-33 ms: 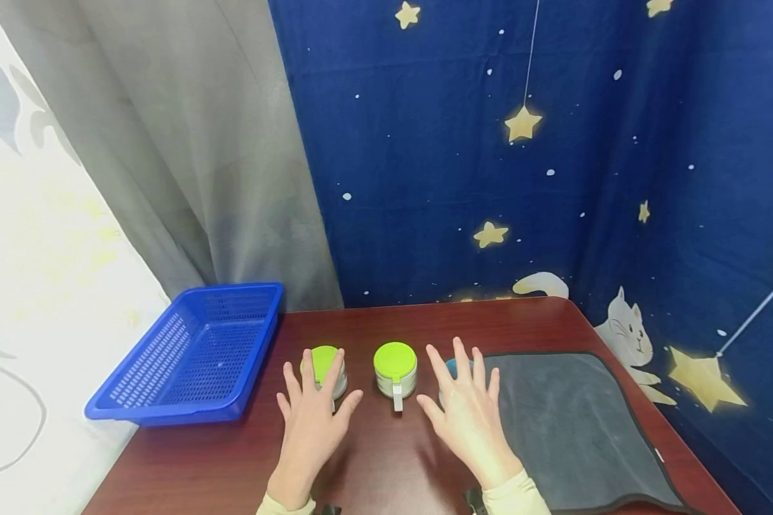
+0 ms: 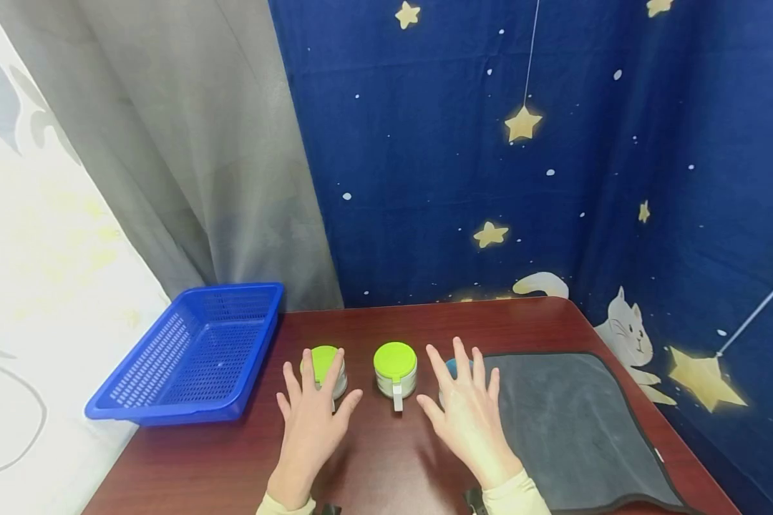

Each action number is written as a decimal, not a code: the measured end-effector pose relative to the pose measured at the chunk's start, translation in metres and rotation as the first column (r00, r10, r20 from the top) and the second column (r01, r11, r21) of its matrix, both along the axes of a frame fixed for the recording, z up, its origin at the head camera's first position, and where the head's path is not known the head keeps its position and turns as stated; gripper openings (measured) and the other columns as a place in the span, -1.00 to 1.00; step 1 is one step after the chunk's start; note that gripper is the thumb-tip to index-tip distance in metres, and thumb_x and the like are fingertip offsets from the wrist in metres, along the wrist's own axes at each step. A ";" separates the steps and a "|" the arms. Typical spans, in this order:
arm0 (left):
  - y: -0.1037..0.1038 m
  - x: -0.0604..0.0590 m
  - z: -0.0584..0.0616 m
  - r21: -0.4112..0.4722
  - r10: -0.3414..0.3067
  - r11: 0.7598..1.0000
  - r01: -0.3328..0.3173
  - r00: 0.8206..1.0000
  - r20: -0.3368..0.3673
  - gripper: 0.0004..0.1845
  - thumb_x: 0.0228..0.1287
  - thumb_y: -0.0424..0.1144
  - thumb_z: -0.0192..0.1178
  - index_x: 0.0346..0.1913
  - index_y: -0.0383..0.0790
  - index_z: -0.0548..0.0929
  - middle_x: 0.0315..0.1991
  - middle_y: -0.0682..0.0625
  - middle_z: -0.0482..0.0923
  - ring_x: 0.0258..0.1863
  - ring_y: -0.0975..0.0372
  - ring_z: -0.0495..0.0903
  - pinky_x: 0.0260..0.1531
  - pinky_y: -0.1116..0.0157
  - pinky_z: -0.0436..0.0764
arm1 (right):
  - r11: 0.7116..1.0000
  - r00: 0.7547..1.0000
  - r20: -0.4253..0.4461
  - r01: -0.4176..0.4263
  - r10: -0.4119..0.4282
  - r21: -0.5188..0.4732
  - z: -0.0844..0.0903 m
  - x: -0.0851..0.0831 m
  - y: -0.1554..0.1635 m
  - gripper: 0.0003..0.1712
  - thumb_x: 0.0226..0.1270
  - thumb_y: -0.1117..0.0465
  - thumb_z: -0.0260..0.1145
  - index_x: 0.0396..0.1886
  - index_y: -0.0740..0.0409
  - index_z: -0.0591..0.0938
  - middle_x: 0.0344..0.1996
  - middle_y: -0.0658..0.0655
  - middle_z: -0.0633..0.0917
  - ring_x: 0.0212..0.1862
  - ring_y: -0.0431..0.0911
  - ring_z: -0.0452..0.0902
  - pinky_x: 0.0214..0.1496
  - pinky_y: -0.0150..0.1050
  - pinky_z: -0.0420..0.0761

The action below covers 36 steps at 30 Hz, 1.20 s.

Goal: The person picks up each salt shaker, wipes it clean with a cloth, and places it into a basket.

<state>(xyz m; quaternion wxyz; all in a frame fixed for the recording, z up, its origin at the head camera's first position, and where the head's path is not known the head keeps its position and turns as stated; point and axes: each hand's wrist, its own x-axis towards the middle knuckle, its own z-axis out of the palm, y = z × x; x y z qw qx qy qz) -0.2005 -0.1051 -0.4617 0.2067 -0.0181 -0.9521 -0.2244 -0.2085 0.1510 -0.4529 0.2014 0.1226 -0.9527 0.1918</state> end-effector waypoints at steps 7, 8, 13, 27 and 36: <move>-0.002 0.001 -0.001 0.063 0.001 0.998 0.000 1.000 -0.008 -0.23 0.40 0.19 0.17 0.57 0.41 0.08 0.61 -0.25 -0.20 0.54 -0.27 -0.33 0.24 -0.49 -0.03 | 1.000 1.000 -0.010 -0.008 0.008 -0.012 -0.001 0.000 0.000 -0.05 0.23 -0.17 0.46 0.56 -0.32 0.23 0.55 0.25 0.13 0.49 0.36 -0.03 0.25 0.58 -0.01; -0.002 0.001 -0.001 0.080 0.003 0.997 -0.002 1.000 -0.016 -0.23 0.39 0.16 0.19 0.57 0.40 0.09 0.61 -0.25 -0.19 0.54 -0.26 -0.32 0.25 -0.48 -0.02 | 1.000 1.000 -0.006 -0.009 0.009 -0.015 0.000 0.001 0.000 -0.05 0.23 -0.17 0.46 0.57 -0.33 0.23 0.55 0.25 0.13 0.50 0.36 -0.04 0.25 0.59 0.00; -0.002 -0.001 0.000 0.121 0.044 0.992 -0.032 0.994 -0.099 -0.24 0.36 0.01 0.29 0.55 0.28 0.21 0.57 -0.27 -0.03 0.54 -0.25 -0.14 0.26 -0.43 0.11 | 0.999 1.000 0.010 -0.010 0.011 -0.033 0.002 0.001 0.003 -0.05 0.23 -0.14 0.47 0.56 -0.33 0.23 0.54 0.27 0.12 0.49 0.37 -0.04 0.22 0.61 0.05; -0.019 -0.010 -0.017 0.179 0.025 0.983 0.033 0.949 -0.315 -0.40 0.15 -0.29 0.44 0.30 -0.19 0.57 0.34 -0.39 0.34 0.31 -0.19 0.34 0.16 -0.15 0.46 | 0.997 0.998 0.043 -0.047 0.045 0.054 0.004 -0.001 0.042 -0.16 0.23 0.04 0.49 0.49 -0.11 0.38 0.50 0.37 0.15 0.40 0.41 0.07 0.05 0.52 0.39; -0.038 -0.014 -0.025 0.192 0.010 0.981 0.040 0.967 -0.254 -0.44 0.18 -0.29 0.40 0.27 -0.20 0.56 0.34 -0.33 0.35 0.18 -0.19 0.48 0.04 -0.19 0.52 | 0.979 0.992 0.103 -0.089 0.071 0.182 0.000 0.002 0.087 -0.25 0.20 0.37 0.39 0.41 -0.02 0.46 0.46 0.41 0.20 0.33 0.39 0.23 -0.42 0.21 0.62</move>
